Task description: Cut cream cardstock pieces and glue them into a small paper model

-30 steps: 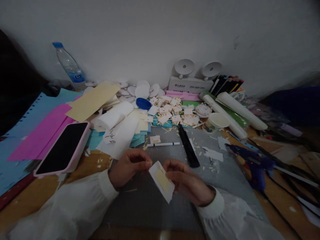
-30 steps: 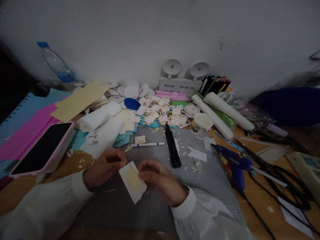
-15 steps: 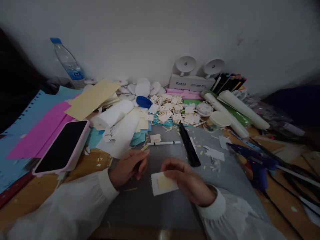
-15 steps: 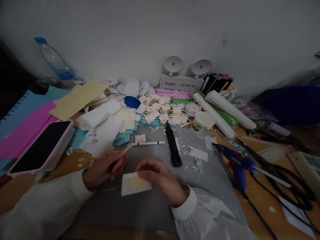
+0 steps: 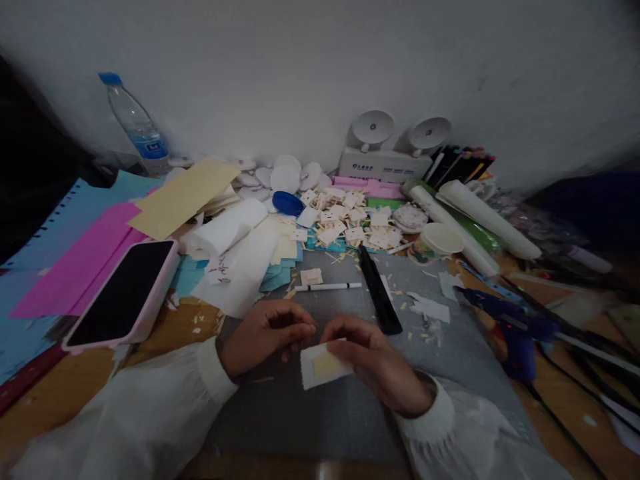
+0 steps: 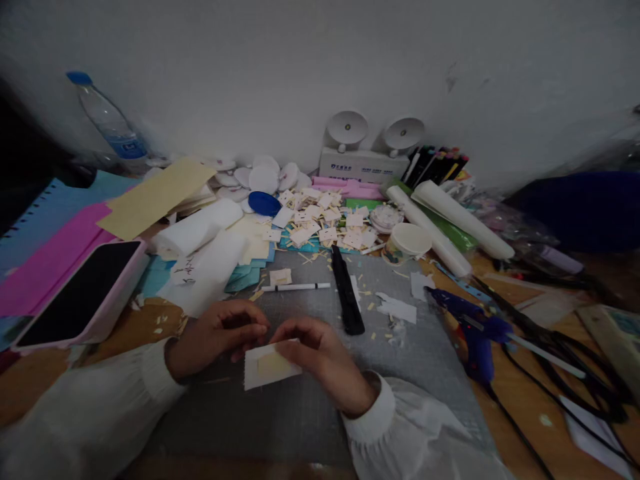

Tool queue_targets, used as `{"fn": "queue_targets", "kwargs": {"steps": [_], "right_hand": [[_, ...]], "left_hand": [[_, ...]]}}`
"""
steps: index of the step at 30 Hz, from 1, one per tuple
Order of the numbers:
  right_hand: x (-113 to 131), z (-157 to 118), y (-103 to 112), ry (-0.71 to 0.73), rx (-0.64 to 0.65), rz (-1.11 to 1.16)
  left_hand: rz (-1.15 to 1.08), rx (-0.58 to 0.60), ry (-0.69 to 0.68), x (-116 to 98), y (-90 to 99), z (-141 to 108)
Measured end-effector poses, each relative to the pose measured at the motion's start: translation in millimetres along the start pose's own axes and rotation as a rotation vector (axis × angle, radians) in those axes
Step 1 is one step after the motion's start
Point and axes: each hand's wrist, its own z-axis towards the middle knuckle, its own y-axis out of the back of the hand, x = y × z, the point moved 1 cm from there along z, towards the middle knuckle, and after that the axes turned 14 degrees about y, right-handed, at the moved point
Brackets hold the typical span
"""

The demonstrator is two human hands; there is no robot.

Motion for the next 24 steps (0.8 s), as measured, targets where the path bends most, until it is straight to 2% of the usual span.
{"fn": "queue_targets", "kwargs": {"steps": [6,10,14,18,21,24], "right_hand": [[0.0,0.5,-0.9,-0.006,0.011,-0.024],[-0.8,1.0,0.3,0.012,0.0,-0.051],[-2.5,1.4,1.1,0.008,0.008,-0.053],[-2.8,2.0,1.3,0.025,0.0,-0.079],[-2.7,2.3,0.7,0.031,-0.009,-0.09],[-3.1,2.4,0.1,0.029,-0.004,-0.087]], "left_hand": [[0.036,-0.062,-0.005,1.5,3.7,-2.4],[0.134,-0.069,-0.079,0.9,5.1,-3.9],[0.239,-0.132,-0.108,0.8,6.9,-3.5],[0.234,-0.137,-0.201,3.0,8.1,-2.1],[0.217,-0.114,-0.195,5.2,8.7,-0.7],[0.184,-0.119,-0.267,3.2,9.0,-0.6]]}}
